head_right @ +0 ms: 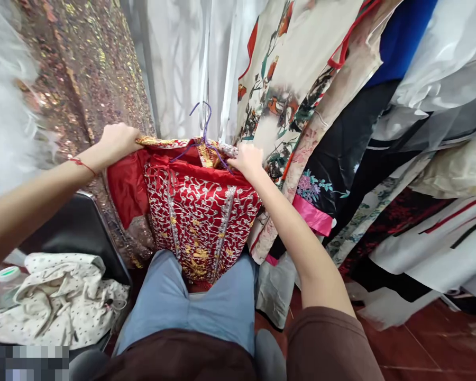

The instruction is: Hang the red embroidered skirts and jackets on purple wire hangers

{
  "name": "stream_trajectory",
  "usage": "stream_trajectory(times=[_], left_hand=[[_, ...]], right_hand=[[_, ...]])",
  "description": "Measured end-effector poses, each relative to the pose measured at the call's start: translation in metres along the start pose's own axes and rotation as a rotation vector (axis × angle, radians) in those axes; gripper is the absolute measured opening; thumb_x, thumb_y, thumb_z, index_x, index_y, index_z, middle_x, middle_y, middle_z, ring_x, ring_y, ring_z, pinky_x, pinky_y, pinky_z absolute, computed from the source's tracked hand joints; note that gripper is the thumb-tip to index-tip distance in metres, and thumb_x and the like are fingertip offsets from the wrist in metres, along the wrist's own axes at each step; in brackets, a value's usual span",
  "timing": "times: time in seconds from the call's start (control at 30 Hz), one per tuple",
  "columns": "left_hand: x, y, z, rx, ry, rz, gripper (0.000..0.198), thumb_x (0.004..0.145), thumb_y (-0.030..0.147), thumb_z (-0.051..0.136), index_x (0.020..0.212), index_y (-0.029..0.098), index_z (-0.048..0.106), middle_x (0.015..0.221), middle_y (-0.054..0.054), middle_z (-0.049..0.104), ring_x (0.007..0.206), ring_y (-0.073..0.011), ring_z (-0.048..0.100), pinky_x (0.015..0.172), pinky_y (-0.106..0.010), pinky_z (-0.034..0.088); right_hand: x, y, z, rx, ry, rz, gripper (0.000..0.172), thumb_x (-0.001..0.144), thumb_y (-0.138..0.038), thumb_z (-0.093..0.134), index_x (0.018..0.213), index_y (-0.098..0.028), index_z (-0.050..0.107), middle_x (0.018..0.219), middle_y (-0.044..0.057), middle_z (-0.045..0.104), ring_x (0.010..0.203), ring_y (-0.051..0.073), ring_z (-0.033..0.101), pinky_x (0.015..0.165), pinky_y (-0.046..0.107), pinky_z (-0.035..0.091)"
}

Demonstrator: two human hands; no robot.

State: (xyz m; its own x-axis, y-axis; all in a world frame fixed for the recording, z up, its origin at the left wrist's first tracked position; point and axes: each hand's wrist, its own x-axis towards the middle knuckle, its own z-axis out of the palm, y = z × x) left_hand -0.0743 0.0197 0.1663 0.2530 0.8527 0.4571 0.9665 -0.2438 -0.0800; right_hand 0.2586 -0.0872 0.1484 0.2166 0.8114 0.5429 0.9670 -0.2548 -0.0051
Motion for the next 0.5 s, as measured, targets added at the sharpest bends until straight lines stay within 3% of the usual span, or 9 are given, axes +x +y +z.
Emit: stream_trajectory(times=[0.1,0.23,0.37,0.5], left_hand=[[-0.009,0.001,-0.027,0.032,0.04,0.099,0.047,0.082,0.046,0.059,0.106,0.007,0.068,0.098,-0.015,0.065,0.11,-0.0392,0.059,0.095,-0.044,0.041],[-0.024,0.008,-0.045,0.018,-0.008,0.144,0.058,0.068,0.063,0.071,0.097,0.013,0.072,0.088,-0.011,0.065,0.105,-0.0363,0.061,0.091,-0.04,0.044],[-0.036,0.013,-0.033,0.004,-0.139,0.173,0.063,0.058,0.064,0.078,0.094,0.013,0.072,0.089,-0.015,0.068,0.096,-0.0366,0.064,0.083,-0.039,0.048],[-0.041,0.011,-0.004,0.011,-0.18,0.176,0.05,0.071,0.053,0.07,0.104,0.015,0.069,0.102,-0.017,0.07,0.099,-0.0359,0.065,0.083,-0.038,0.049]], right_hand=[[-0.004,0.014,-0.004,0.041,0.089,0.048,0.038,0.086,-0.035,0.058,0.115,-0.009,0.058,0.108,0.02,0.064,0.107,0.034,0.058,0.092,0.046,0.043],[-0.006,0.019,-0.007,0.065,0.23,0.059,0.031,0.091,-0.025,0.048,0.118,-0.012,0.056,0.119,0.021,0.059,0.113,0.033,0.054,0.093,0.046,0.042],[-0.006,0.014,-0.005,0.018,0.302,0.043,0.031,0.095,-0.02,0.039,0.118,-0.011,0.057,0.124,0.024,0.056,0.118,0.034,0.052,0.097,0.05,0.039],[-0.002,0.018,0.005,0.09,0.162,0.128,0.034,0.096,-0.021,0.037,0.11,-0.007,0.064,0.115,0.029,0.061,0.112,0.038,0.058,0.093,0.052,0.043]])
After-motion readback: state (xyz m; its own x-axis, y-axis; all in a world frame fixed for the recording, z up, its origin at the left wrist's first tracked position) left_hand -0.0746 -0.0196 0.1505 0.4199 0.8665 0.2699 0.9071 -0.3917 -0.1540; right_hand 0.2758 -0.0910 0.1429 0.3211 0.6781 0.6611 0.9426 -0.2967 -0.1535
